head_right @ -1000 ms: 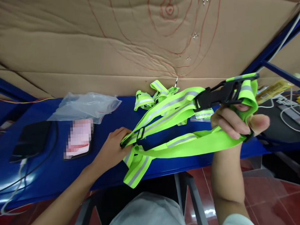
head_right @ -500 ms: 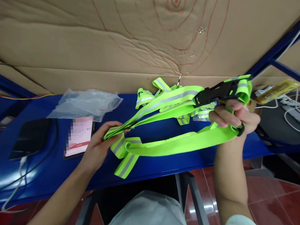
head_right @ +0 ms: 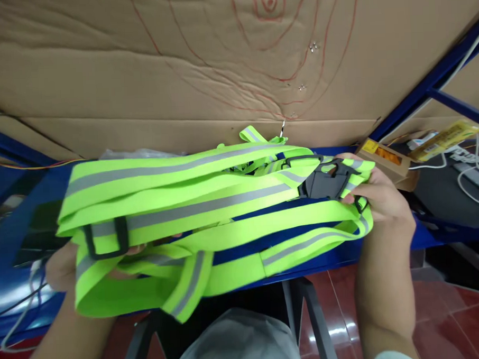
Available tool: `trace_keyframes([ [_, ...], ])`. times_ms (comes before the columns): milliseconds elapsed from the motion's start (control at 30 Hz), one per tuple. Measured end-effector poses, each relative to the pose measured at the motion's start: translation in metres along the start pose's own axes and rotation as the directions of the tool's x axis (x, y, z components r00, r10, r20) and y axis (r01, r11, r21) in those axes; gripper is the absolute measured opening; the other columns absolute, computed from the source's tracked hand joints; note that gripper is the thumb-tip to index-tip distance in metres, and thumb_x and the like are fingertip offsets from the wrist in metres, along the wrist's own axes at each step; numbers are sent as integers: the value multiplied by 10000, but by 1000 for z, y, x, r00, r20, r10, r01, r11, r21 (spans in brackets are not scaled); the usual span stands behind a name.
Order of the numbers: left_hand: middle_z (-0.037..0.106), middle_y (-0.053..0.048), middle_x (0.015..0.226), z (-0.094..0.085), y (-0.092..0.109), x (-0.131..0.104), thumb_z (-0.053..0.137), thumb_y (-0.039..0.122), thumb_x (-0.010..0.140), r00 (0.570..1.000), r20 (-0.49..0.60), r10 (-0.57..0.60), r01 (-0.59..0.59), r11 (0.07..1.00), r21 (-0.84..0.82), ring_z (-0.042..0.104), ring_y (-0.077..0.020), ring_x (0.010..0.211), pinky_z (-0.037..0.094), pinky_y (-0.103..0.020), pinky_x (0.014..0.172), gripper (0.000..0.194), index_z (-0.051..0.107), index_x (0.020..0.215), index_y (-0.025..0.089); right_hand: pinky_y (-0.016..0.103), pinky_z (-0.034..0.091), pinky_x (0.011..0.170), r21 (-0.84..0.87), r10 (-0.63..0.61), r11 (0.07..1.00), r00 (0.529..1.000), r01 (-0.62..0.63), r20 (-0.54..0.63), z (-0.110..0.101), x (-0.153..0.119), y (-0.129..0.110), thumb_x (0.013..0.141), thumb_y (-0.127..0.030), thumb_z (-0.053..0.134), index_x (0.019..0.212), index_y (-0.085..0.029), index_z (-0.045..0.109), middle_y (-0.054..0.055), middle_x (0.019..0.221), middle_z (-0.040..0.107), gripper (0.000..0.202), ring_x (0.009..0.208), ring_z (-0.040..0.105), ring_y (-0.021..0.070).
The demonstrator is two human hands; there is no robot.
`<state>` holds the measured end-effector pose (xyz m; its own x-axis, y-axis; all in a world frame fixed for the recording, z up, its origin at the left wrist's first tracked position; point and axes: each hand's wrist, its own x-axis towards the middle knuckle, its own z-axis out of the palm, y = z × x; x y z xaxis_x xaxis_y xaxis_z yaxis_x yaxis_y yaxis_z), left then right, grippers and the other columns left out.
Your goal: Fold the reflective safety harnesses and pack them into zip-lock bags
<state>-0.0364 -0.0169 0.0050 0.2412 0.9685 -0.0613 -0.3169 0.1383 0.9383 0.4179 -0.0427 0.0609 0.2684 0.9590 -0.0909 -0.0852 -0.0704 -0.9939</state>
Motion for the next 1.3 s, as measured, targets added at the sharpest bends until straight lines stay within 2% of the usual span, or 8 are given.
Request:
trace_keyframes([
  [167,743,-51,796,20,1,8,779,538,837,965,235,-114,95,991,90,650,-215,558,551,-347,537,319,784,935,234,226,262,391,49,-28,998,999,25,43,-5,17,3,503,-224,878,748,-225,662,-24,455,471,326,375,373,81],
  [333,771,-45,1094,18,-10,14,929,306,703,977,186,-100,-18,836,549,703,-276,956,572,-300,827,561,722,1220,235,215,190,399,102,-21,995,993,9,119,-3,20,7,548,-240,897,741,-238,595,-56,526,411,359,429,318,57],
  [433,754,-63,1198,16,-20,15,941,296,687,973,155,-172,87,891,445,694,-292,1052,573,-315,875,693,669,1323,238,209,166,397,163,-13,987,990,-10,140,5,21,12,565,-207,866,783,-236,594,-50,598,477,349,455,317,52],
  [633,747,-47,796,26,-31,16,889,351,764,921,216,-326,330,944,15,742,-246,809,586,-308,751,462,711,1160,194,166,258,416,228,41,971,986,-78,160,22,39,21,661,-244,877,781,-179,659,-40,676,527,257,525,363,38],
  [833,750,-23,896,34,-37,20,926,263,697,937,163,-309,331,934,-133,718,-179,819,573,-242,750,561,720,1218,226,153,348,406,224,80,966,976,-126,204,41,60,29,633,-300,936,782,-172,679,-34,690,525,324,552,415,52],
  [967,752,-38,1116,37,-44,24,915,197,709,951,191,-242,262,961,-85,716,-212,1001,567,-276,879,594,708,1262,265,156,368,393,230,20,970,973,-75,231,50,67,29,697,-337,913,805,-178,658,-23,758,561,319,552,432,57],
  [1133,747,-42,1080,47,-45,40,903,285,740,960,151,-235,227,971,71,691,-226,1021,540,-274,842,422,737,1123,221,174,388,401,224,-33,974,970,-23,242,57,67,36,675,-392,917,817,-189,654,-21,777,603,362,535,449,59],
  [1300,730,-50,1211,40,-41,71,888,248,710,963,147,-226,176,940,291,651,-283,1212,544,-332,960,602,667,1270,241,196,383,403,162,-8,986,940,-51,341,57,57,49,658,-466,938,874,-221,642,-53,597,580,441,443,459,78],
])
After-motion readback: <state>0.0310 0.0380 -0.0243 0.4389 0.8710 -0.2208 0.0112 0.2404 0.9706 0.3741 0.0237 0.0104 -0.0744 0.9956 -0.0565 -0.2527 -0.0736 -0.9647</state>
